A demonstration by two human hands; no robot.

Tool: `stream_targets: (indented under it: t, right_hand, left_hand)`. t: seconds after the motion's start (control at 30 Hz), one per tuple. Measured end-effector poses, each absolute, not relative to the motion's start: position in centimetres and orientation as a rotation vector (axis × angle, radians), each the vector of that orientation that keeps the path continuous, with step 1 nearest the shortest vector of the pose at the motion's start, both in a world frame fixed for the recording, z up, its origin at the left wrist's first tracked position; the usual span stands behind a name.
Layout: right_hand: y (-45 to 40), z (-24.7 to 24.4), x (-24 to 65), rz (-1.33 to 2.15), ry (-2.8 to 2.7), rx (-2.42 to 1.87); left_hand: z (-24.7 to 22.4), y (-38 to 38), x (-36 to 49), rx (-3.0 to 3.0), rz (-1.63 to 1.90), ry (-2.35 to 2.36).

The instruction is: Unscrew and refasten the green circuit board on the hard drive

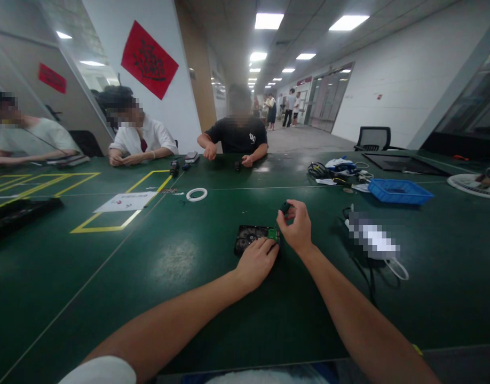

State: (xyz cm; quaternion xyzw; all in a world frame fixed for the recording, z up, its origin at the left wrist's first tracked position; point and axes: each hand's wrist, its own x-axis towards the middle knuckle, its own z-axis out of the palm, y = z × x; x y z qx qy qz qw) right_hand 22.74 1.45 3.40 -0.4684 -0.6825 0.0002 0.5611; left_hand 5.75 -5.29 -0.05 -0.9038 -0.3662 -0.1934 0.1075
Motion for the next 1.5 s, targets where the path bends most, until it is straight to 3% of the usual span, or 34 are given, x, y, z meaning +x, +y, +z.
stream_targets:
  t: [0.6,1.5]
  right_hand:
    - [1.0,3.7,23.1,0.126,-1.707,-1.175]
    - [1.9,3.1,23.1,-0.127,-1.570,-1.047]
  left_hand:
    - [0.1,-5.3,5.7,-2.664,-0.564,-1.080]
    - [0.0,-5.4,5.7,-2.653,-0.558,-1.076]
